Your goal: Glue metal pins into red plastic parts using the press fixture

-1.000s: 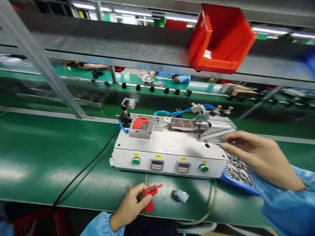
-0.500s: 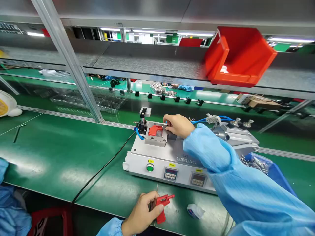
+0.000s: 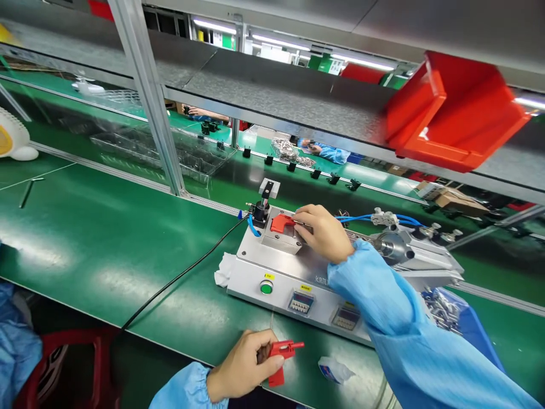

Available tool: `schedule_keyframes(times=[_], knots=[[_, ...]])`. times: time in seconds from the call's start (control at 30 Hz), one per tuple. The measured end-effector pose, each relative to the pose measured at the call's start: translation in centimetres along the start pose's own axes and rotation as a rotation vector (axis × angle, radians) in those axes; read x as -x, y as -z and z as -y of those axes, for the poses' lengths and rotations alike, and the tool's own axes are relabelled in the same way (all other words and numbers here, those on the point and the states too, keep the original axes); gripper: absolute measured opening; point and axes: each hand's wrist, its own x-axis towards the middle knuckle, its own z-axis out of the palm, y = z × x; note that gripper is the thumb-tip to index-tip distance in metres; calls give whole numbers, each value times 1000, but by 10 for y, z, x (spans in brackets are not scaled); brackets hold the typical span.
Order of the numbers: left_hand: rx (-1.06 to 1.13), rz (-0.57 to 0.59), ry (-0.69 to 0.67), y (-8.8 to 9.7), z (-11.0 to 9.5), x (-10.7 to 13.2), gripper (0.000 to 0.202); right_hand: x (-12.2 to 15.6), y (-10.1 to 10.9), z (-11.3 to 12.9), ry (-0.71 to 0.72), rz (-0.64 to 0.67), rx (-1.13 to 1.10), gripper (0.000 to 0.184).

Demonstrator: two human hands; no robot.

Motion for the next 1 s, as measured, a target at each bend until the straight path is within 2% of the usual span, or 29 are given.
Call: schedule_keyframes(times=[0.1,0.2,0.27,0.33,0.43,0.5,0.63,0.77,0.87,1.0], knots=[[16,-12,-5,0,5,-1,33,-23,-4,9,-6,131,69,20],[113,-3,1,-1,10,-3,41,-42,1,13,-16,197,85,12],[221,24,19,-2,12,-3,48,-48,12,13,-22,177,69,10],[297,30,23,-3,12,-3,54,-45,30,13,-25,87,13,9],[357,8,-15,-1,10,-3,59,-15,58,11,2,-55,-124,10],[402,11,-34,2,11,-3,61,19,66,9,2,-58,-189,12],[409,14,-31,6,12,-2,59,95,53,-3,-95,-25,-211,16],[175,-70,21,11,3,3,37,141,31,-10,-209,-44,-196,20],[-147,-187,-86,25,-21,6,20,155,24,-8,-255,-77,-205,25],[-427,-321,-448,59,-77,-10,22,161,18,-7,-242,-146,-218,30]])
